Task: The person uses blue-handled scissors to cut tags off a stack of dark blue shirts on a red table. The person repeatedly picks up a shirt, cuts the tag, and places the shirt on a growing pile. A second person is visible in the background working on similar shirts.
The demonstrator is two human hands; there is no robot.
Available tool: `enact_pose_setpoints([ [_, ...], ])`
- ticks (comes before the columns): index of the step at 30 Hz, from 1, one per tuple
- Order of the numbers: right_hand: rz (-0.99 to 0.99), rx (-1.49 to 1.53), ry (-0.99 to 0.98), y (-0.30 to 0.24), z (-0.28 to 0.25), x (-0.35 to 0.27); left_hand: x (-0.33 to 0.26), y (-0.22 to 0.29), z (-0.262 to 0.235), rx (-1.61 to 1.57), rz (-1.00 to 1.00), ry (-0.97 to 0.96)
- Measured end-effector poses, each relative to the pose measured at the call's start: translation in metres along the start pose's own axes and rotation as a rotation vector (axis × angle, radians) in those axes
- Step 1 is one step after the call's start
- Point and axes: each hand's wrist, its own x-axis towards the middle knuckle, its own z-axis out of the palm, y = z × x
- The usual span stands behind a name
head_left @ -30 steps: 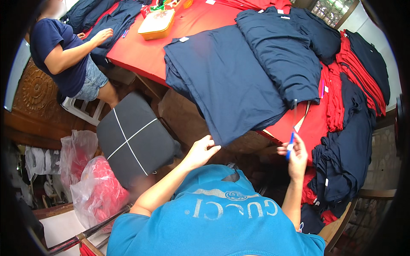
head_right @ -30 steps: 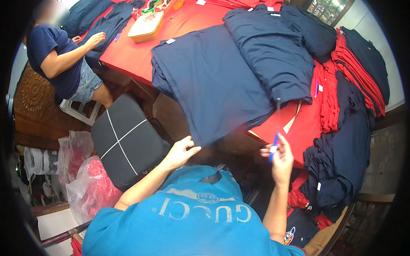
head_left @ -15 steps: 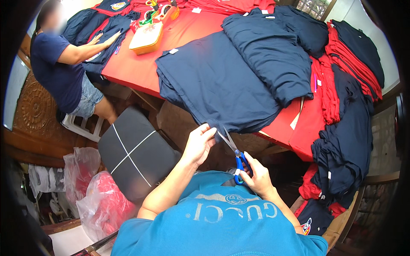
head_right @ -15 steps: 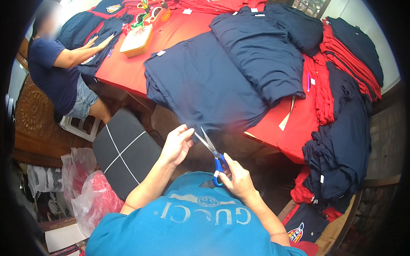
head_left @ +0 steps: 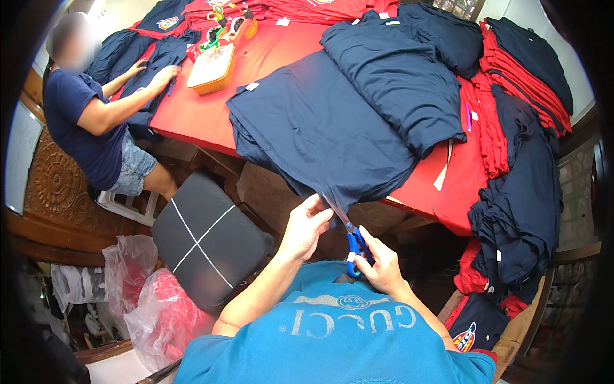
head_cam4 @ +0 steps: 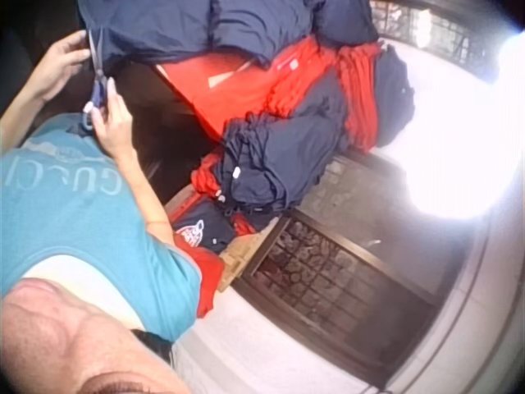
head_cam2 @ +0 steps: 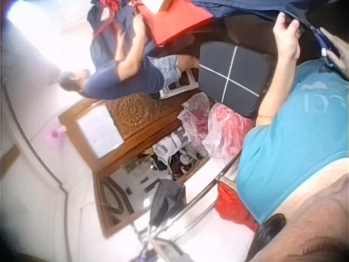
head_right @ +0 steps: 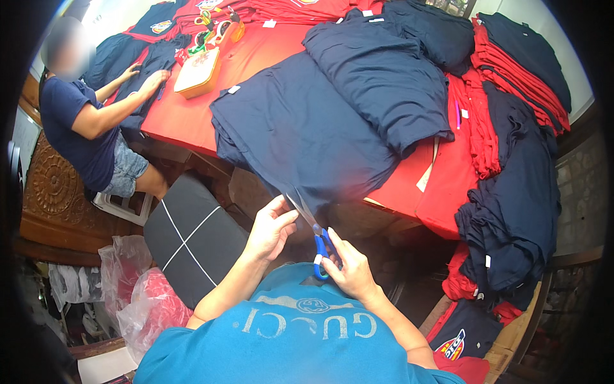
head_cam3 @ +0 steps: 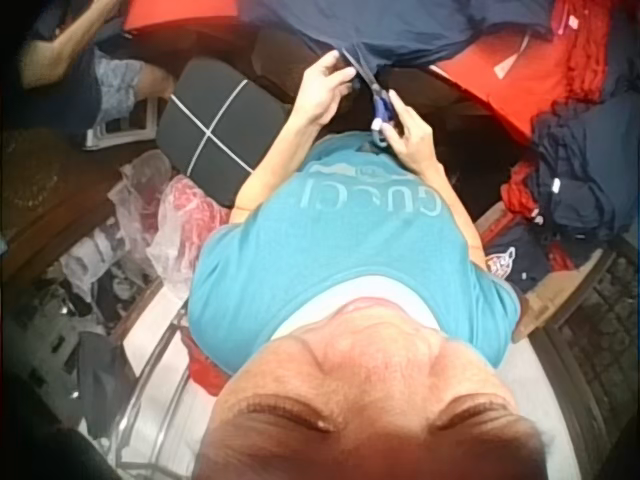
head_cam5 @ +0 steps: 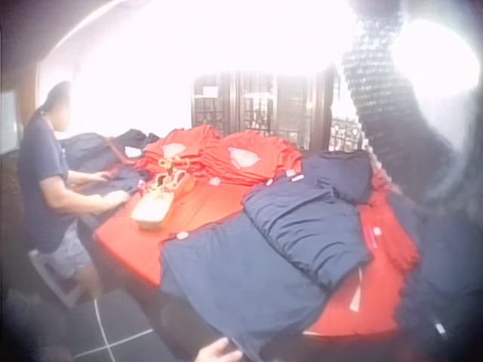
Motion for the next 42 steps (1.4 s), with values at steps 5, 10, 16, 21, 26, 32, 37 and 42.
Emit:
enact_pose_setpoints([
  [5, 0.228, 0.333, -0.035, 0.009, 0.007, -0.007, -0.003, 0.005, 0.001, -0.011, -0.019, 0.006],
  [10, 0.383, 0.454, -0.090, 0.008, 0.006, -0.009, 0.001, 0.008, -0.005, -0.092, -0.067, 0.051],
  [16, 0.141, 0.315, -0.009, 0.012, 0.015, -0.001, 0.005, 0.007, -0.011, 0.090, 0.023, -0.019],
  [21, 0.368, 0.499, -0.063, 0.003, 0.009, 0.009, 0.003, 0.011, -0.005, 0.083, -0.044, -0.063],
  [26, 0.444, 0.543, -0.097, 0.007, 0.007, 0.008, 0.016, 0.007, -0.023, 0.073, 0.004, 0.021],
  [32, 0.219, 0.365, -0.074, 0.007, 0.014, 0.020, 0.013, 0.021, -0.016, 0.198, 0.050, -0.008],
  [37, 0.336, 0.482, -0.082, 0.005, 0.016, 0.032, 0.012, 0.025, -0.014, 0.199, 0.036, -0.027],
  [42, 0.423, 0.506, -0.131, 0.010, 0.015, 0.034, 0.030, 0.017, -0.036, 0.106, 0.072, 0.063],
])
